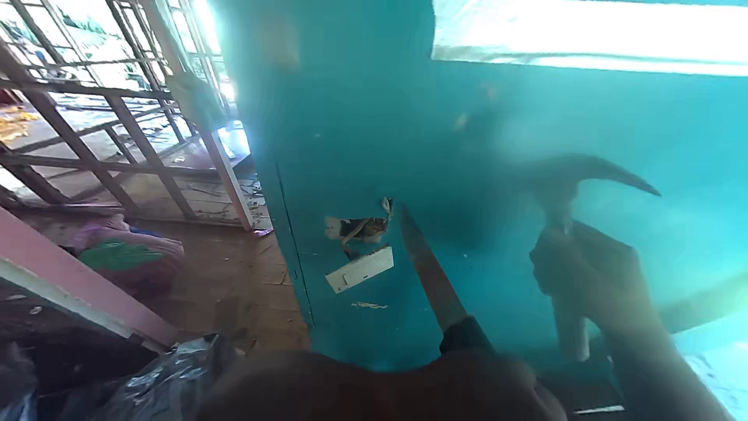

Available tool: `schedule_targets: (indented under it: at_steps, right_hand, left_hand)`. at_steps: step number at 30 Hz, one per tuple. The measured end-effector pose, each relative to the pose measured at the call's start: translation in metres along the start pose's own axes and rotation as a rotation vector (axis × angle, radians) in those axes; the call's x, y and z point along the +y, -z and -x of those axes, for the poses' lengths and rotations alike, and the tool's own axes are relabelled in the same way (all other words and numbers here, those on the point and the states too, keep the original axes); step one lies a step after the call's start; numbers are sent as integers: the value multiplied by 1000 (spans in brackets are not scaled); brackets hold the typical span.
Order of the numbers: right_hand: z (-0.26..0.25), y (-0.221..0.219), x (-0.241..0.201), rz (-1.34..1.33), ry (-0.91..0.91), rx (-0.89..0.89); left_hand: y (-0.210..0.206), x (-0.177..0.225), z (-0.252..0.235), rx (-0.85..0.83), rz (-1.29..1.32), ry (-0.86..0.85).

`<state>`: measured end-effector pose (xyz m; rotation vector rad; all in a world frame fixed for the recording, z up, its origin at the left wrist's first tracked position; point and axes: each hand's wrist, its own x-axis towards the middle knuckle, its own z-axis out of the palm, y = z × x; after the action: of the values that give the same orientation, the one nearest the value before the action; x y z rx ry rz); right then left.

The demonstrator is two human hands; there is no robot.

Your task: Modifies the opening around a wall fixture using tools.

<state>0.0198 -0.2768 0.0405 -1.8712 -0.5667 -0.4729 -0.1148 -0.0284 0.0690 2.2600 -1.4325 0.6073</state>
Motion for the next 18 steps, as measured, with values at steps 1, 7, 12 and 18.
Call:
schedule_targets:
  at_steps: [1,7,12,18]
  right_hand:
    - [7,0,7,-41,-15,10]
    - [46,1,43,-217,-136,73]
    - [66,7,67,-335,-248,111]
    - [79,9,87,-392,-317,101]
  left_hand:
    - [0,-6,-5,-42,-10,-28]
    - [-9,-42,-22,-176,-154,-350]
    - [-3,-38,-32,-249,-163,-347]
    - [-10,-27,-44,-403,-157,-226]
